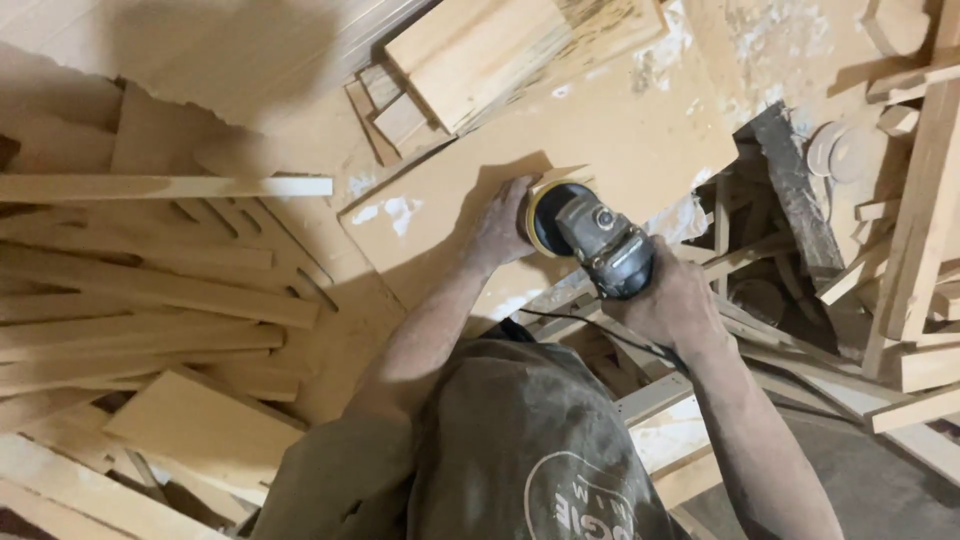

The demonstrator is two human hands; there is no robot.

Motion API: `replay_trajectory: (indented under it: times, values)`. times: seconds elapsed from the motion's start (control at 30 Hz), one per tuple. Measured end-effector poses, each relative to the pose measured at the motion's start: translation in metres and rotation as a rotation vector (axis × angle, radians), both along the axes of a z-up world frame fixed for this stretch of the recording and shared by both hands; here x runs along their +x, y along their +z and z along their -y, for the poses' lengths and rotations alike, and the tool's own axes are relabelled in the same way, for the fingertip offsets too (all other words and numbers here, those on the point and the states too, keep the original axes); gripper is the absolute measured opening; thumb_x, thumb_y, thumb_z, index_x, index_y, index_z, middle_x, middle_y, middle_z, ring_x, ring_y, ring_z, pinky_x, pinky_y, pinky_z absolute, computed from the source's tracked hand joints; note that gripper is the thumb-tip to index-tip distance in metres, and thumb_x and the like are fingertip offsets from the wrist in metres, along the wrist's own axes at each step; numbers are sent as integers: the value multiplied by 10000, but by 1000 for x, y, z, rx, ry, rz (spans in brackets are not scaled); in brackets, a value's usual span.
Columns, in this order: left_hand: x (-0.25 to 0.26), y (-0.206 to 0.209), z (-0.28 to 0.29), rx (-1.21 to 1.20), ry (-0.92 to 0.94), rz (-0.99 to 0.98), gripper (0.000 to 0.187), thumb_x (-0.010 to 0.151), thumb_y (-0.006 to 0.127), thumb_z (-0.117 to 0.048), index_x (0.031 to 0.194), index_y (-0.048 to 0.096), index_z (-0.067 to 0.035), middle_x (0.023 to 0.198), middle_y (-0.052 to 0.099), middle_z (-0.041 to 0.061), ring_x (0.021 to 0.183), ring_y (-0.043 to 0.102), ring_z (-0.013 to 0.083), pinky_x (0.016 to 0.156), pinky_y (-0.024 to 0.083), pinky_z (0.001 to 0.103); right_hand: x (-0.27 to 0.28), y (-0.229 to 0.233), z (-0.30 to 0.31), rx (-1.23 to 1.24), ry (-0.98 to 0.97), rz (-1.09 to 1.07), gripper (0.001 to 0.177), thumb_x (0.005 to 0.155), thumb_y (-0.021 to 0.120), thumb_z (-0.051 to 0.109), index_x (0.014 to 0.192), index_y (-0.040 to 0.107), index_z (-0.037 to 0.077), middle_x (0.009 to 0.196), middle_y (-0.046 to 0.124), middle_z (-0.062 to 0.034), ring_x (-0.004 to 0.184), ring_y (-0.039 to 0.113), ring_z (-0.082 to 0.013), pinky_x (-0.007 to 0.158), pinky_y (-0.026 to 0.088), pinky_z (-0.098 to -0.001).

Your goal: Sanding small wooden blocks using a handheld angle grinder with a sanding disc in a workshop environment.

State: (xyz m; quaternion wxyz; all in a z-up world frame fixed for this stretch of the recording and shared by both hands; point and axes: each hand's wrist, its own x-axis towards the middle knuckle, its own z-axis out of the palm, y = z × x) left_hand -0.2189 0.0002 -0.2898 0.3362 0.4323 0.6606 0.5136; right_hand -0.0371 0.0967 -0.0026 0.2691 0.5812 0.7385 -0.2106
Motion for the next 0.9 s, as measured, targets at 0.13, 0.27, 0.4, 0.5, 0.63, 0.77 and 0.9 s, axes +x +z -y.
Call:
replay_trajectory:
  times: [0.13, 0.27, 0.4, 0.5, 0.63, 0.77, 0.9]
  values:
    - [-4, 41, 0, -100, -6, 49, 1206, 593, 1069, -394, 1641, 487, -254, 1533, 627, 162, 1472, 614, 467, 1259, 491, 600, 0, 3, -15, 44, 44, 10, 785, 649, 974, 499, 1296, 702, 149, 1194, 832, -233, 1271, 757, -472, 1079, 589, -598]
    - [-9, 40, 3, -171, -49, 86, 1221, 606, 1057, -383, 1653, 447, -234, 1585, 581, 173, 1494, 596, 476, 1263, 491, 591, 9, -2, -37, 99, 17, 10, 799, 638, 972, 494, 1315, 716, 156, 1162, 835, -224, 1243, 764, -449, 1064, 606, -590]
    - [-11, 45, -4, -244, -87, 30, 1167, 652, 1026, -398, 1644, 424, -268, 1595, 562, 134, 1491, 603, 450, 1250, 507, 596, -27, 9, -9, 50, 30, -22, 704, 685, 1009, 412, 1288, 763, 145, 1147, 850, -233, 1202, 797, -466, 1078, 617, -553]
    - [-10, 59, -12, -332, -79, 47, 1131, 618, 1013, -484, 1615, 494, -362, 1601, 608, 62, 1497, 627, 385, 1298, 498, 557, -22, 7, -6, 45, 112, -3, 821, 637, 1020, 501, 1300, 730, 112, 1159, 842, -250, 1219, 787, -479, 1069, 615, -587]
    - [-11, 48, -1, -293, -101, 158, 1298, 624, 1057, -439, 1722, 379, -293, 1723, 490, 160, 1584, 518, 479, 1317, 440, 608, 11, -14, -44, 35, 47, 131, 1004, 634, 1008, 605, 1456, 676, 133, 1281, 824, -293, 1293, 750, -491, 1142, 599, -601]
    - [-9, 39, 1, -183, -58, 126, 1252, 588, 1036, -286, 1687, 437, -260, 1645, 544, 182, 1547, 546, 499, 1307, 444, 616, 17, -16, -24, 57, -79, 44, 793, 626, 983, 500, 1330, 767, 206, 1176, 850, -174, 1247, 773, -395, 1044, 630, -551]
    - [-11, 10, 4, -74, -125, 105, 1258, 628, 1035, -289, 1724, 420, -259, 1640, 544, 183, 1573, 522, 463, 1324, 413, 546, 2, 11, 13, -21, 20, 100, 854, 587, 988, 544, 1335, 731, 221, 1199, 858, -159, 1262, 784, -399, 1089, 633, -527]
